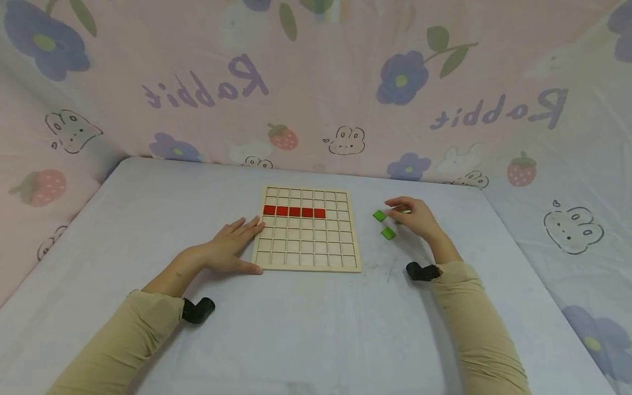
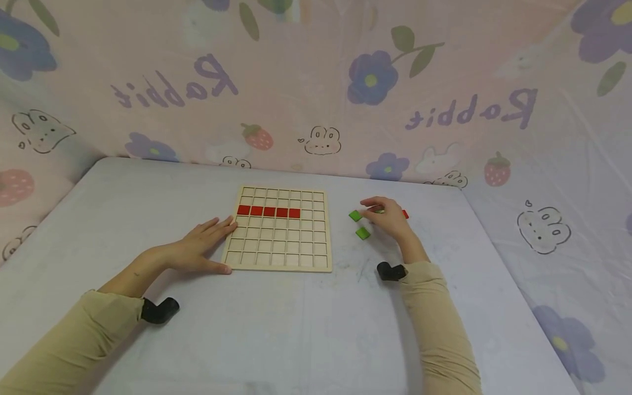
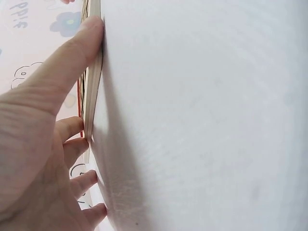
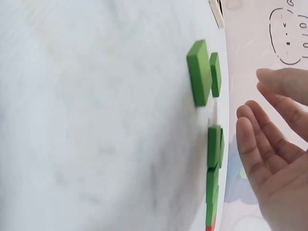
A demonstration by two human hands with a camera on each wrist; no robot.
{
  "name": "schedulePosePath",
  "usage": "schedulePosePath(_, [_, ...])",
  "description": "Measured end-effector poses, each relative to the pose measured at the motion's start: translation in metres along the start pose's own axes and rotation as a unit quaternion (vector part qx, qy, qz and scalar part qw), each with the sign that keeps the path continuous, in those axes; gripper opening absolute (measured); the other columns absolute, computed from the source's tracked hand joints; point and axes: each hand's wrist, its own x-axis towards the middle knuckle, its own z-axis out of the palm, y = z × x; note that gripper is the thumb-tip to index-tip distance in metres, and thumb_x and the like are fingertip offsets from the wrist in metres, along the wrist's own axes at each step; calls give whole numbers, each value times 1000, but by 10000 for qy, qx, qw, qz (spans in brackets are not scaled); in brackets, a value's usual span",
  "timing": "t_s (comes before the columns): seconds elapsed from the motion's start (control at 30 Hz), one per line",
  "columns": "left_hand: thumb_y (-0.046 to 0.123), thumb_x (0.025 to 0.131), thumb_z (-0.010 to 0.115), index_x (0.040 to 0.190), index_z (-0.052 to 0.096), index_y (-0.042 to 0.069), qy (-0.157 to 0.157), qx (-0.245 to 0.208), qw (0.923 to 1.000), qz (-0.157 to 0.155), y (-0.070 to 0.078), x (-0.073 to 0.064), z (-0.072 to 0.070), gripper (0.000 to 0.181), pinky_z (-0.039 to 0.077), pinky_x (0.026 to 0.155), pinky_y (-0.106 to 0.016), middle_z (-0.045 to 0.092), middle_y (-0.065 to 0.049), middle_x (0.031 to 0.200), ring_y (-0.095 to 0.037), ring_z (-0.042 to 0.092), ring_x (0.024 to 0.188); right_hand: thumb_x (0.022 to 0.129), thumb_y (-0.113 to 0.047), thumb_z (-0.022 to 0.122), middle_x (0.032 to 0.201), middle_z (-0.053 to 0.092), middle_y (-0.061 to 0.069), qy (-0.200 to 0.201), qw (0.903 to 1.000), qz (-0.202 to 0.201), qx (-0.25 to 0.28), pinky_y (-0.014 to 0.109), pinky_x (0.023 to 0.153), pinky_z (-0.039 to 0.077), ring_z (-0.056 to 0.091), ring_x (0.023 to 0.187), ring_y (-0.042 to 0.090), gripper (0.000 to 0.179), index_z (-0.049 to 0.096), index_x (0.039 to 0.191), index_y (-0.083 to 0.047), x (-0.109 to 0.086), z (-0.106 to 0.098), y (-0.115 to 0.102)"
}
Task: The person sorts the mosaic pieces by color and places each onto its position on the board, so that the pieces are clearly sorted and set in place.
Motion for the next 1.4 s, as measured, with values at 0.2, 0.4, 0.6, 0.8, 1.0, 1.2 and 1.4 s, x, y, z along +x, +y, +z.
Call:
schedulePosePath(0.2, [49, 81, 72, 153, 16, 4, 1, -5, 10000, 11, 0, 0, 0, 102, 1, 114, -64, 6, -17, 161, -46, -1, 145, 95, -25, 60, 126, 59, 24, 28, 10000, 81, 29, 40, 87, 47, 54, 117, 36, 41, 58, 128, -1, -4, -3, 5])
schedulePosePath(0.4, [48, 81, 72, 153, 17, 4, 7, -8, 10000, 36, 0, 0, 0, 101, 1, 114, -63, 7, -17, 161, -46, 0, 145, 95, -24, 60, 126, 58, 24, 122, 9998, 146, 54, 50, 95, 43, 51, 119, 38, 40, 58, 128, -1, -7, -7, 9])
schedulePosePath(0.6, [48, 81, 72, 153, 17, 4, 12, -3, 10000, 35, 0, -1, 0, 101, 1, 115, -63, 7, -17, 161, -46, 0, 145, 95, -23, 59, 133, 51, 25, 203, 9996, 198, 46, 53, 98, 41, 49, 121, 41, 40, 57, 128, 1, -10, -11, 15])
schedulePosePath(0.8, [49, 81, 72, 153, 17, 4, 21, 3, 10000, 31, 0, 0, 0, 101, 1, 115, -63, 7, -17, 161, -46, 0, 145, 95, -24, 60, 142, 42, 26, 208, 9990, 363, -151, 59, 107, 32, 40, 130, 44, 41, 57, 130, -1, -13, -16, 20])
schedulePosePath(1.0, [49, 81, 72, 153, 17, 4, 19, -21, 10000, 30, 0, -1, -1, 101, 1, 115, -63, 7, -17, 161, -46, 0, 145, 95, -25, 59, 148, 35, 27, 158, 9974, 653, -262, 60, 107, 30, 35, 134, 46, 45, 54, 133, -2, -15, -20, 20])
schedulePosePath(1.2, [49, 80, 72, 153, 17, 4, 35, 0, 10000, 49, -1, 0, 0, 101, 1, 115, -63, 8, -17, 161, -46, 0, 145, 95, -26, 59, 149, 33, 27, 113, 9962, 778, -377, 59, 109, 28, 33, 135, 46, 48, 52, 135, -1, -13, -23, 25])
schedulePosePath(1.4, [48, 81, 72, 153, 17, 4, 40, 24, 10000, 44, -1, 0, 0, 101, 2, 115, -63, 8, -17, 161, -46, 0, 145, 94, -25, 60, 147, 35, 29, 100, 9955, 806, -494, 60, 111, 26, 29, 137, 47, 49, 51, 135, -1, -12, -26, 29])
